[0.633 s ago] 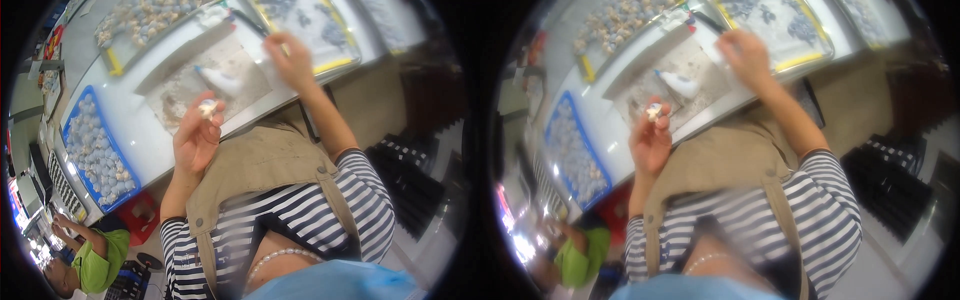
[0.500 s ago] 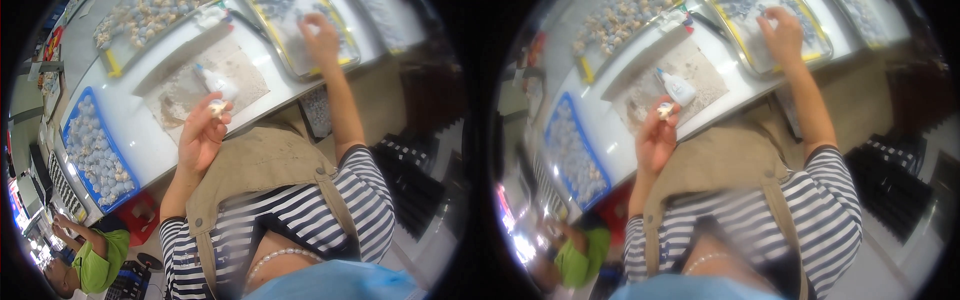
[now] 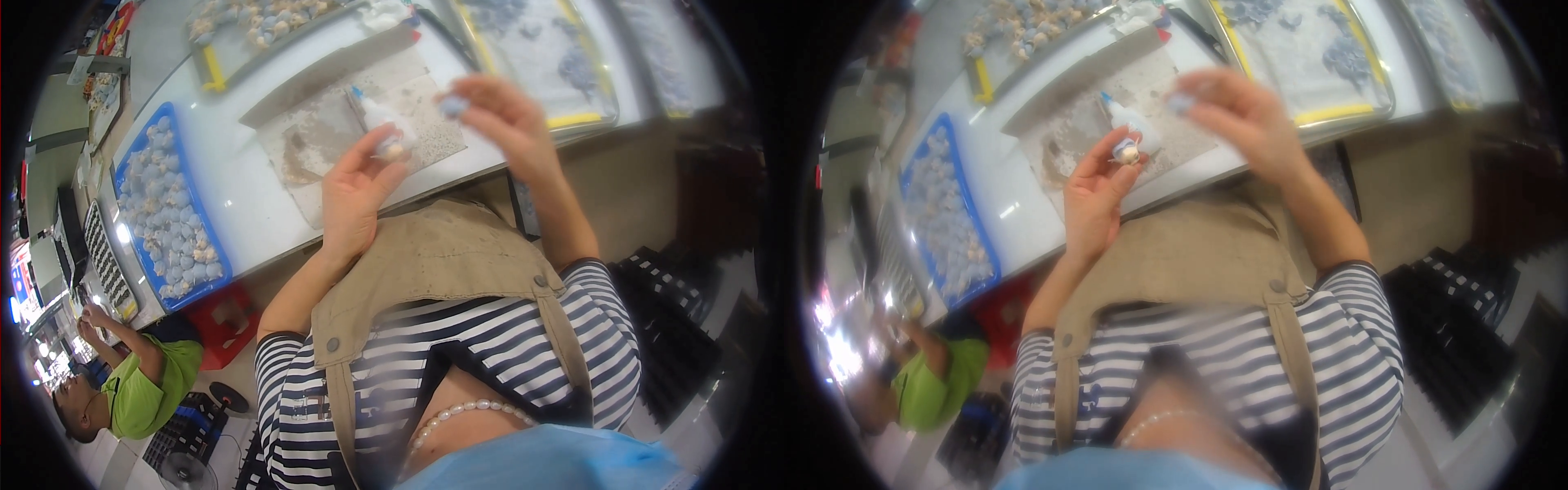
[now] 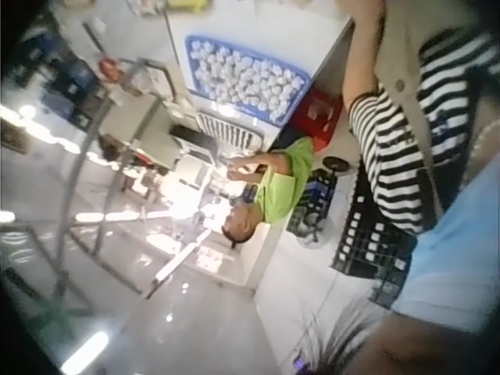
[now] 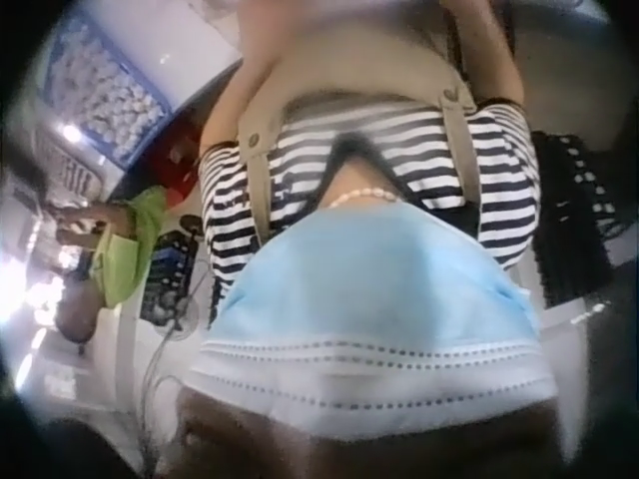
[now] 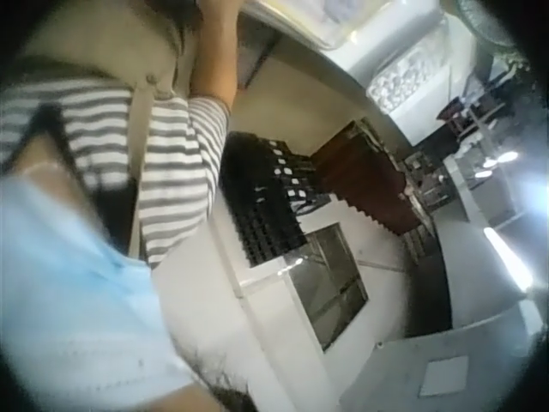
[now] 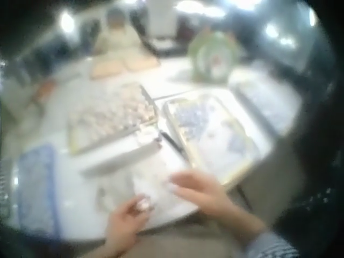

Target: The person glues small white components and blue components together with a glue bottle.

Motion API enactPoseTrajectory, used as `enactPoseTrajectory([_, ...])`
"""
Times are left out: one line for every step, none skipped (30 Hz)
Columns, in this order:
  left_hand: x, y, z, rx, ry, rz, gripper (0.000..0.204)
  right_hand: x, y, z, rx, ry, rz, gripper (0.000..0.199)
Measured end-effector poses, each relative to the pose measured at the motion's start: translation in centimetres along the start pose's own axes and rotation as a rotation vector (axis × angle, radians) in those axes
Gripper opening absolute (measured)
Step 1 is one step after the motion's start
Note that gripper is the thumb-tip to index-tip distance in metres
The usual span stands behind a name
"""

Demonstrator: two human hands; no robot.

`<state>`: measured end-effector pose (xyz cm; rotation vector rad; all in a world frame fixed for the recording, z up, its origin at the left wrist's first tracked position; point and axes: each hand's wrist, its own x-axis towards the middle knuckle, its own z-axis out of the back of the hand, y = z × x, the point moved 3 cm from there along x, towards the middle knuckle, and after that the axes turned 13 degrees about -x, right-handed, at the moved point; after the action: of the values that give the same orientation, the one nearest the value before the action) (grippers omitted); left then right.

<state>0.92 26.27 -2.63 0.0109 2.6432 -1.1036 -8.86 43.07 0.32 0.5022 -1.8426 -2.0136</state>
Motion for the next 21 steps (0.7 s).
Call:
enactPoseTrajectory([0.0, -0.1, -0.1, 0.000, 0.023, -0.012, 0.045, -0.8, 0.6, -1.4, 0.064, 0.056, -0.046, 0.024])
enactPoseTrajectory([-0.1, -0.2, -0.1, 0.000, 0.046, -0.025, 0.047, -1.2, 1.1, -2.2, 0.062, 0.057, -0.046, 0.024])
enactPoseTrajectory([-0.2, -0.4, -0.2, -0.003, 0.046, -0.028, 0.047, -1.6, 1.4, -3.0, 0.032, 0.136, -0.081, 0.023])
enactPoseTrajectory([-0.4, -0.6, -0.4, -0.010, 0.080, -0.035, 0.048, -1.7, 1.5, -3.7, 0.002, 0.216, -0.115, 0.023])
enactPoseTrajectory([-0.5, -0.9, -0.5, -0.018, 0.112, -0.044, 0.049, -1.8, 1.5, -4.0, 0.015, 0.240, -0.136, 0.023])
enactPoseTrajectory([-0.7, -1.0, -0.4, -0.023, 0.111, -0.048, 0.049, -1.7, 1.4, -4.3, 0.010, 0.245, -0.136, 0.023])
enactPoseTrajectory([-0.8, -1.2, -0.3, -0.003, 0.124, -0.065, 0.048, -1.6, 1.4, -4.6, -0.049, 0.248, -0.076, 0.023])
enactPoseTrajectory([-1.0, -1.4, -0.2, 0.017, 0.135, -0.082, 0.047, -1.5, 1.4, -4.9, -0.107, 0.253, -0.016, 0.023])
enactPoseTrajectory([-1.1, -1.5, -0.2, 0.013, 0.132, -0.088, 0.047, -1.5, 1.5, -5.3, -0.110, 0.260, -0.015, 0.023])
enactPoseTrajectory([-1.2, -1.6, 0.0, 0.037, 0.115, -0.092, 0.046, -1.5, 1.3, -5.6, -0.037, 0.227, -0.091, 0.022])
enactPoseTrajectory([-1.3, -1.7, 0.1, 0.061, 0.098, -0.096, 0.044, -1.5, 1.1, -5.8, 0.037, 0.194, -0.168, 0.022])
enactPoseTrajectory([-1.4, -1.8, 0.2, 0.057, 0.096, -0.099, 0.044, -1.5, 1.0, -6.0, 0.033, 0.198, -0.169, 0.022])
enactPoseTrajectory([-1.4, -1.8, 0.4, 0.095, 0.096, -0.109, 0.043, -1.4, 0.7, -6.1, 0.064, 0.191, -0.161, 0.020])
enactPoseTrajectory([-1.4, -1.8, 0.5, 0.132, 0.097, -0.119, 0.041, -1.5, 0.5, -6.2, 0.096, 0.184, -0.154, 0.019])
enactPoseTrajectory([-1.5, -1.9, 0.5, 0.131, 0.095, -0.120, 0.041, -1.6, 0.3, -6.4, 0.095, 0.186, -0.155, 0.019])
enactPoseTrajectory([-1.5, -2.0, 0.4, 0.136, 0.083, -0.130, 0.040, -1.8, 0.3, -6.4, 0.016, 0.147, -0.131, 0.019])
enactPoseTrajectory([-1.4, -2.1, 0.3, 0.141, 0.071, -0.140, 0.039, -1.8, 0.3, -6.4, -0.063, 0.107, -0.107, 0.020])
enactPoseTrajectory([-1.4, -2.1, 0.4, 0.142, 0.067, -0.140, 0.039, -1.8, 0.3, -6.4, -0.061, 0.110, -0.108, 0.020])
enactPoseTrajectory([-1.4, -2.1, 0.4, 0.175, 0.075, -0.147, 0.038, -1.8, 0.8, -6.3, -0.259, 0.070, 0.102, 0.021])
enactPoseTrajectory([-1.4, -2.2, 0.4, 0.209, 0.083, -0.154, 0.037, -1.9, 1.4, -6.3, -0.456, 0.029, 0.314, 0.022])
enactPoseTrajectory([-1.3, -2.1, 0.4, 0.211, 0.082, -0.152, 0.037, -1.9, 1.3, -6.4, -0.454, 0.029, 0.313, 0.022])
